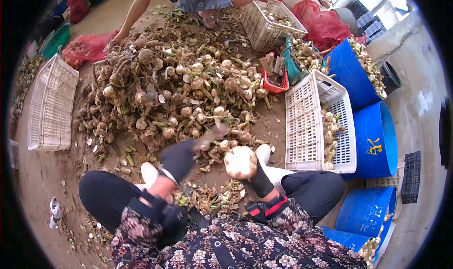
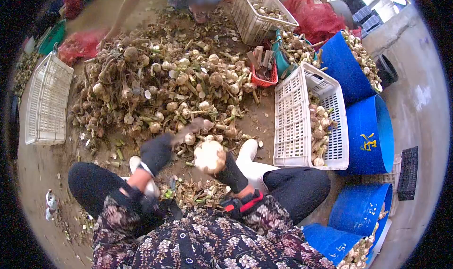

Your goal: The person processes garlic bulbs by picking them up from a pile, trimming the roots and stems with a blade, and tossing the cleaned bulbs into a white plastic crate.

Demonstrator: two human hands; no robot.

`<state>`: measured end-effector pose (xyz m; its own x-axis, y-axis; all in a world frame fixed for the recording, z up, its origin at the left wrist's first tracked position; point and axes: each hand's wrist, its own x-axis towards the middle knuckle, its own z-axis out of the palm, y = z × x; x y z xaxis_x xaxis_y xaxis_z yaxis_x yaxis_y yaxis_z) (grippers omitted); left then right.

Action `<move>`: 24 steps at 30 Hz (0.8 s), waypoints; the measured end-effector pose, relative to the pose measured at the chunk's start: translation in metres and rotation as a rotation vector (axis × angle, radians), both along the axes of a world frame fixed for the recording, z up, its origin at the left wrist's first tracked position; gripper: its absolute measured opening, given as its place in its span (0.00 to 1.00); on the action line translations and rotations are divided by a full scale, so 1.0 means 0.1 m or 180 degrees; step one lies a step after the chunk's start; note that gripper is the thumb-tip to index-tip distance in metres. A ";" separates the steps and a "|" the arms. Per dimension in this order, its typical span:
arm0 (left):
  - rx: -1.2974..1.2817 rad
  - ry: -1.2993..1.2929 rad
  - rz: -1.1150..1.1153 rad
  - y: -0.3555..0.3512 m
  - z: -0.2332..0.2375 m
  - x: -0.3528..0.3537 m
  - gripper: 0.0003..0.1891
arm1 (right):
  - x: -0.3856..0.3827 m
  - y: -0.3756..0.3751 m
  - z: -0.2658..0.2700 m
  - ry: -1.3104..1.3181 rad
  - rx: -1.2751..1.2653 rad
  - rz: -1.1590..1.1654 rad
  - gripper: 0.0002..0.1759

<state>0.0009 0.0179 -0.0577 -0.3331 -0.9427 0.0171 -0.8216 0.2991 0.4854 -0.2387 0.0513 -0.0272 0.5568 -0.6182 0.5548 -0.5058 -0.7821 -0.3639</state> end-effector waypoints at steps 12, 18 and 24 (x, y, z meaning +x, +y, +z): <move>0.3242 0.3466 0.0322 0.17 0.67 -0.28 0.19 | 0.10 0.05 0.08 0.0214 0.1401 -0.0265 0.23; 0.2694 0.3207 -0.0039 0.24 0.78 -0.28 0.24 | 0.10 0.10 0.22 0.0952 0.1670 -0.1355 0.35; 0.0728 0.2705 -0.0251 0.32 0.85 -0.29 0.30 | -0.07 -0.06 -0.09 -0.1399 0.2031 -0.1542 0.32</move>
